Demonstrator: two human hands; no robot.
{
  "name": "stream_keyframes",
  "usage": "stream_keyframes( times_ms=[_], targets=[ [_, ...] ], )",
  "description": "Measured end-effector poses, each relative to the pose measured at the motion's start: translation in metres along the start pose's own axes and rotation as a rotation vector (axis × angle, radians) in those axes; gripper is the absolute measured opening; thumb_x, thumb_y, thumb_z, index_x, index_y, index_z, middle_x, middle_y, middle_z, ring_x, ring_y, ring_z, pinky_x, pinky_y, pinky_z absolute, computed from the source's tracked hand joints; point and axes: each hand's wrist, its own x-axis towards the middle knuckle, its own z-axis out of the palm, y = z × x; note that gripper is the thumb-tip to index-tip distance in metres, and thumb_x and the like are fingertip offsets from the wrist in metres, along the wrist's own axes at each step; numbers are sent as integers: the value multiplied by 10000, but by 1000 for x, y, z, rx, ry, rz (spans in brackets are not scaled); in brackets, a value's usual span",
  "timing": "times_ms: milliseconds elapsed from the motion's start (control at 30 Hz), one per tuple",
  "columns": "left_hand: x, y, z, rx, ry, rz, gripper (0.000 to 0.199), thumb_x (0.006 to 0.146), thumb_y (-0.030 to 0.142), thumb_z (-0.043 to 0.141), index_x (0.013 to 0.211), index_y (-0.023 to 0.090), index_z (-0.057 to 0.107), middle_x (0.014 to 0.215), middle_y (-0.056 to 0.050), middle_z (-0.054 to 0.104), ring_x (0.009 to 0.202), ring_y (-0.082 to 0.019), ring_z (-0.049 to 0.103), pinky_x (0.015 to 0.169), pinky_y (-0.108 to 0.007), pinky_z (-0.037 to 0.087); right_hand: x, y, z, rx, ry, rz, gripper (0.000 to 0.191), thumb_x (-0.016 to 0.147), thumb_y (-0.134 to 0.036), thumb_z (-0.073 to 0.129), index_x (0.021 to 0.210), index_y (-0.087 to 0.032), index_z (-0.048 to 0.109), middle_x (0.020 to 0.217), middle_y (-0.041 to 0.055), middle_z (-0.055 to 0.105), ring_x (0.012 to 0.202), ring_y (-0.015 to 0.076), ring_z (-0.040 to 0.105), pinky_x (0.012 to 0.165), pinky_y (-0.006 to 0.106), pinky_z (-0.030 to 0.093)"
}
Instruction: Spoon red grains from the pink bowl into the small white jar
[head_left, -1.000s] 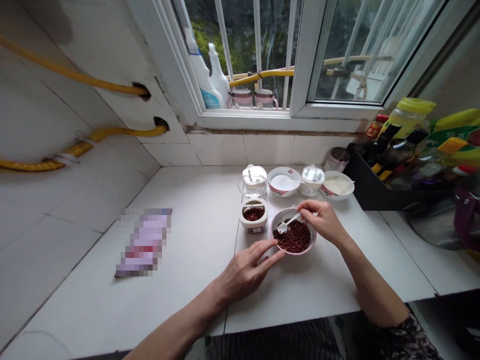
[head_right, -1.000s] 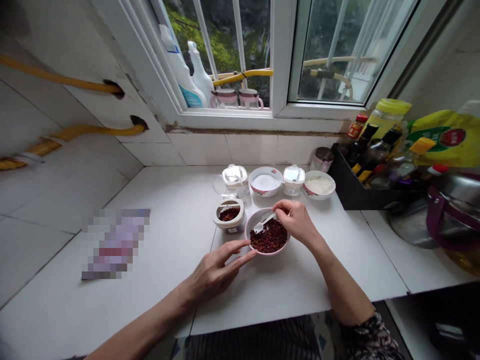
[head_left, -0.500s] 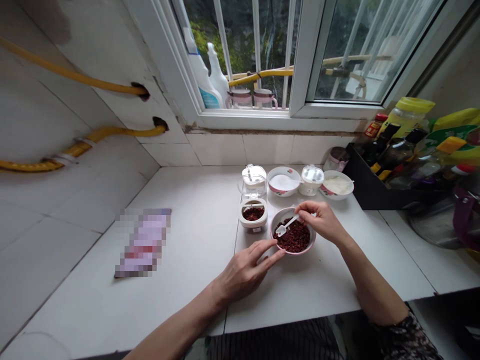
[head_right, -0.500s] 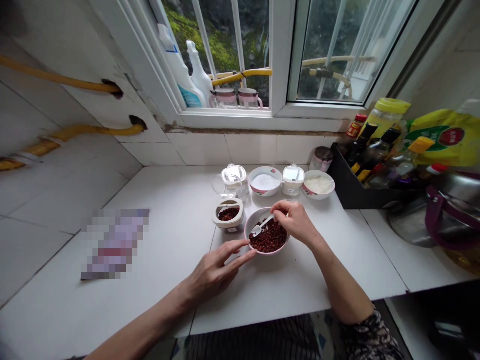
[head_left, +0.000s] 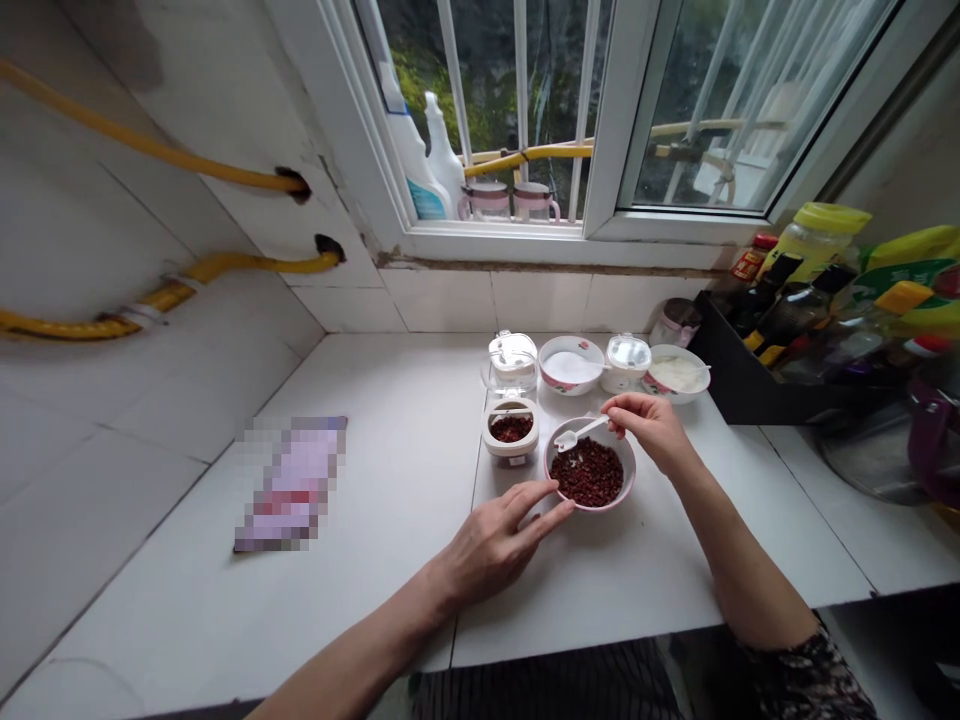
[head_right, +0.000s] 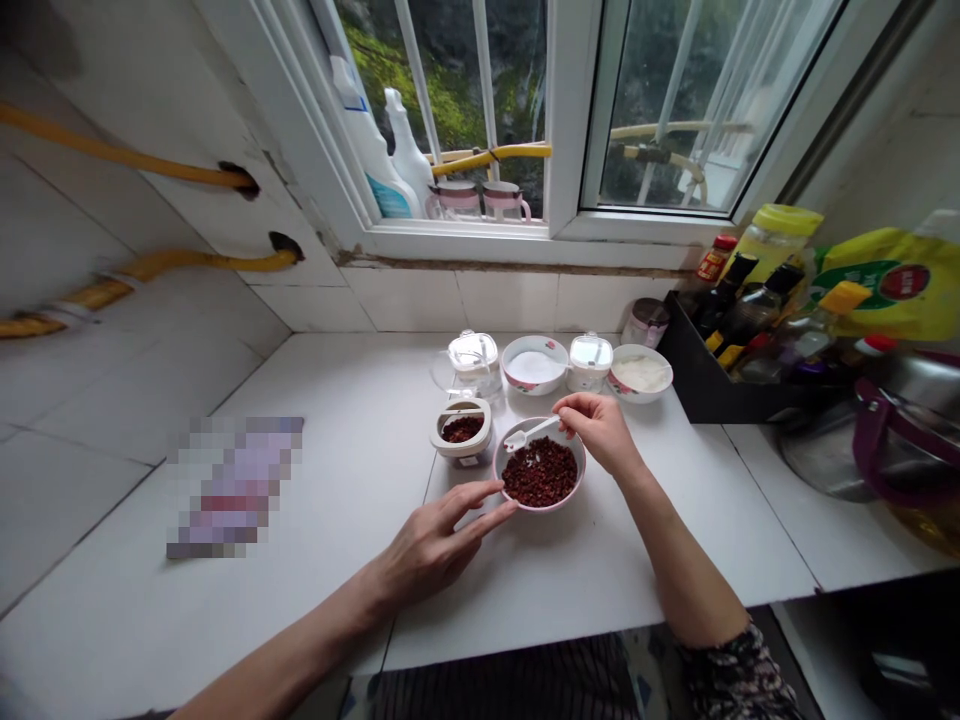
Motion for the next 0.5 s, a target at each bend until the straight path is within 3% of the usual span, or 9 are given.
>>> stream_keyframes(
  times_ms=[167, 267, 400, 500],
  targets=[
    [0, 0, 0, 2, -9, 2, 475, 880, -27, 413, 1289, 151, 579, 1264, -143, 557, 1123, -210, 599, 838, -336, 629, -3, -9, 22, -44, 111, -210, 168, 763, -343, 664, 773, -177, 696, 608, 8, 659, 544, 138, 582, 570, 296, 498],
    [0, 0, 0, 19, -4, 1, 482, 881, -20, 411, 1300, 159, 569, 1257, -143, 567, 1129, -210, 605, 839, -335, 626, -11, -10, 41, -283, 193, -501, 125, 874, -253, 581, 852, -197, 690, 710, 25, 711, 676, 171, 655, 747, 365, 528],
    [1, 0, 0, 28, 11, 3, 502, 878, -22, 405, 1318, 167, 554, 1255, -137, 571, 1109, -203, 611, 826, -334, 629, -19, -7, 53, -618, 86, -958, 207, 903, -101, 498, 915, -218, 668, 808, 15, 755, 733, 165, 691, 1002, 463, 430],
    [1, 0, 0, 18, 10, 3, 487, 876, -25, 406, 1296, 160, 570, 1256, -137, 565, 1105, -204, 608, 825, -338, 631, -21, -9, 46, -672, 124, -1076, 235, 898, -65, 488, 960, -220, 653, 826, 12, 759, 719, 162, 693, 1003, 454, 425]
  ],
)
